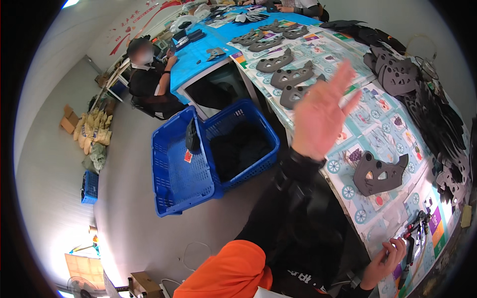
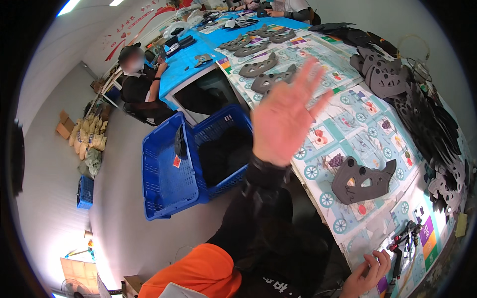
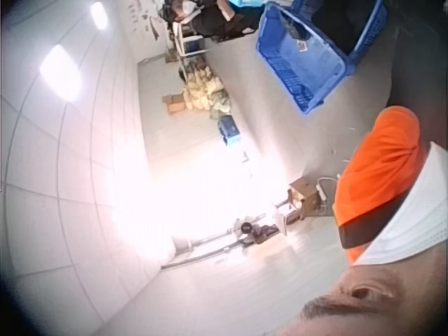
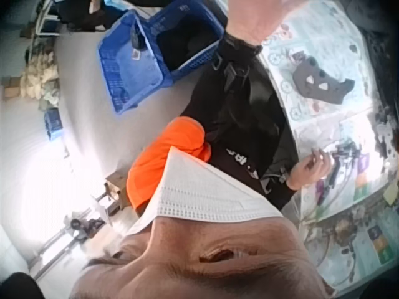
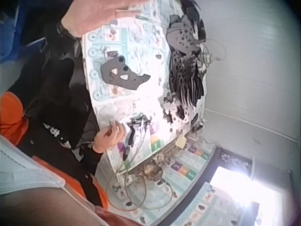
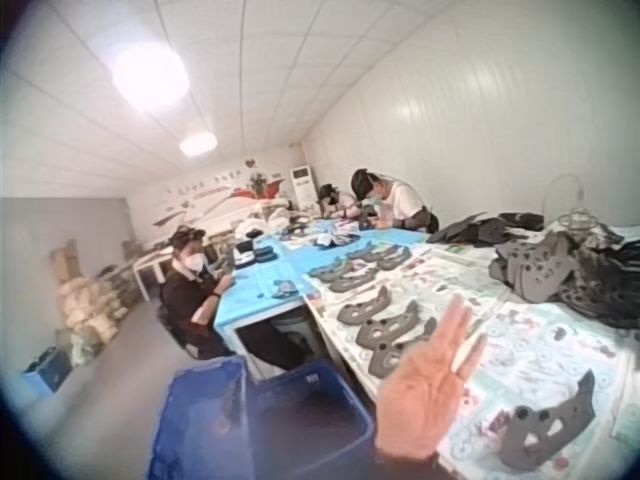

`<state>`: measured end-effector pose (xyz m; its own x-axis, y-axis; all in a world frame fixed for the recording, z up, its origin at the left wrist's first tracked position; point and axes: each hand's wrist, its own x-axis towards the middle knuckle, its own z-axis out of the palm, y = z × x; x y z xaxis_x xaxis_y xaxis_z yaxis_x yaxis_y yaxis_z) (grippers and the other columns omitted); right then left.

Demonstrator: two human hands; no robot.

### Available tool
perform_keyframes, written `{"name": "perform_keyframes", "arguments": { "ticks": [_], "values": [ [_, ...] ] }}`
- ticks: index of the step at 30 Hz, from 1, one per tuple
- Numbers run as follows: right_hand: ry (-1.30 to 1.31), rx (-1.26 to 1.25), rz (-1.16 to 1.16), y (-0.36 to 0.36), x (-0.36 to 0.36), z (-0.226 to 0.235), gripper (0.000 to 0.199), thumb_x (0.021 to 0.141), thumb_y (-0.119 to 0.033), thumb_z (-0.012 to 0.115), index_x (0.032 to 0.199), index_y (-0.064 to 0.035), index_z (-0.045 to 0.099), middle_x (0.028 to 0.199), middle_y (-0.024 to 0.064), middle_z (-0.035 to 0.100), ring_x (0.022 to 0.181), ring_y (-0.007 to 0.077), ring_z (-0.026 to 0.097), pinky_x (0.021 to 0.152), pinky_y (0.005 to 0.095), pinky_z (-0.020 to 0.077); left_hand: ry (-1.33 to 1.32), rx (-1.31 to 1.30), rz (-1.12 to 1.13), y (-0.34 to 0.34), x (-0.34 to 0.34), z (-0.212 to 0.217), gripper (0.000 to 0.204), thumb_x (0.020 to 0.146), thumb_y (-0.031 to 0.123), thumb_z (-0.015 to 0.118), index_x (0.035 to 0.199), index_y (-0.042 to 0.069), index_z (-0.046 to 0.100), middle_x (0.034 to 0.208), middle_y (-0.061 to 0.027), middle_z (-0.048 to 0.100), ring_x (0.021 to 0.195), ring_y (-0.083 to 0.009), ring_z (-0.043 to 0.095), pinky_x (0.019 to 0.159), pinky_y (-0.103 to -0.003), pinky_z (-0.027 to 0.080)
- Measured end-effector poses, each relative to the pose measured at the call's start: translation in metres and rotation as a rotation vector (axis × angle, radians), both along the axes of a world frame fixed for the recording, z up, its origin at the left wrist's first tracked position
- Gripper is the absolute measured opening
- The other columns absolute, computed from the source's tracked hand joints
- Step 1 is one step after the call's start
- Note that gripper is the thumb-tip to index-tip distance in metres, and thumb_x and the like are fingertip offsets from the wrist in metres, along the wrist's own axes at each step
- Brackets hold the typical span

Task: The person picks up grey shoe components from a table and applies glue to specific areas using a handheld glue gun. The person handles the components one at a time, positioning them carefully to apply the glue and then placing them back on the workspace.

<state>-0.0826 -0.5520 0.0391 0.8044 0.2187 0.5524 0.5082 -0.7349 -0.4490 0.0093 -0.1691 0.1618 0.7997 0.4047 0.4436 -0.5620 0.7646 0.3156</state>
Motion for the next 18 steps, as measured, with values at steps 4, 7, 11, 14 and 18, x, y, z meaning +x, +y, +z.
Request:
{"name": "perform_keyframes", "arguments": {
  "ticks": [4,7,11,14,18],
  "values": [
    [0.015,0.008,0.004,-0.003,0.001,-0.003,0.018,0.087,0.015,0.054,0.097,0.0022,0.061,0.117,0.0163,0.064,0.126,0.0401,0.056,0.107,0.0506,0.0442,0.241,0.797,0.269,-0.028,0.004,-0.058,0.024,0.082,-0.005,0.054,0.068,0.008,0.067,0.143,-0.0134,0.068,0.138,-0.0314,0.056,0.116,-0.045,0.042],
    [0.004,-0.008,0.007,-0.002,0.003,-0.004,0.017,0.088,0.015,0.054,0.097,0.0026,0.060,0.117,0.0161,0.063,0.126,0.0401,0.055,0.107,0.0509,0.0440,0.243,1.109,0.569,-0.054,-0.003,-0.090,0.023,0.077,-0.009,0.055,0.065,0.007,0.067,0.128,-0.0082,0.074,0.124,-0.0300,0.061,0.106,-0.041,0.047],
    [0.007,-0.010,0.008,-0.001,0.004,-0.005,0.017,0.088,0.015,0.053,0.097,0.0026,0.060,0.117,0.0162,0.063,0.127,0.0400,0.055,0.107,0.0513,0.0440,0.169,1.253,0.760,-0.073,-0.004,-0.128,0.021,0.074,-0.010,0.057,0.065,0.006,0.066,0.118,-0.0051,0.074,0.118,-0.0308,0.062,0.101,-0.041,0.049],
    [0.012,-0.004,0.007,-0.002,0.004,-0.006,0.016,0.089,0.015,0.053,0.097,0.0026,0.060,0.118,0.0162,0.063,0.126,0.0400,0.056,0.107,0.0514,0.0439,0.205,1.278,0.729,-0.075,-0.002,-0.136,0.020,0.075,-0.010,0.058,0.066,0.007,0.067,0.118,-0.0046,0.074,0.118,-0.0306,0.062,0.100,-0.041,0.050],
    [0.027,-0.032,-0.005,-0.001,0.005,-0.005,0.016,0.089,0.014,0.053,0.097,0.0026,0.060,0.118,0.0165,0.063,0.126,0.0403,0.056,0.106,0.0516,0.0439,0.275,1.227,0.670,-0.073,0.001,-0.138,0.021,0.075,-0.010,0.058,0.068,0.007,0.068,0.117,-0.0046,0.074,0.117,-0.0306,0.061,0.099,-0.040,0.050]
  ]
}}
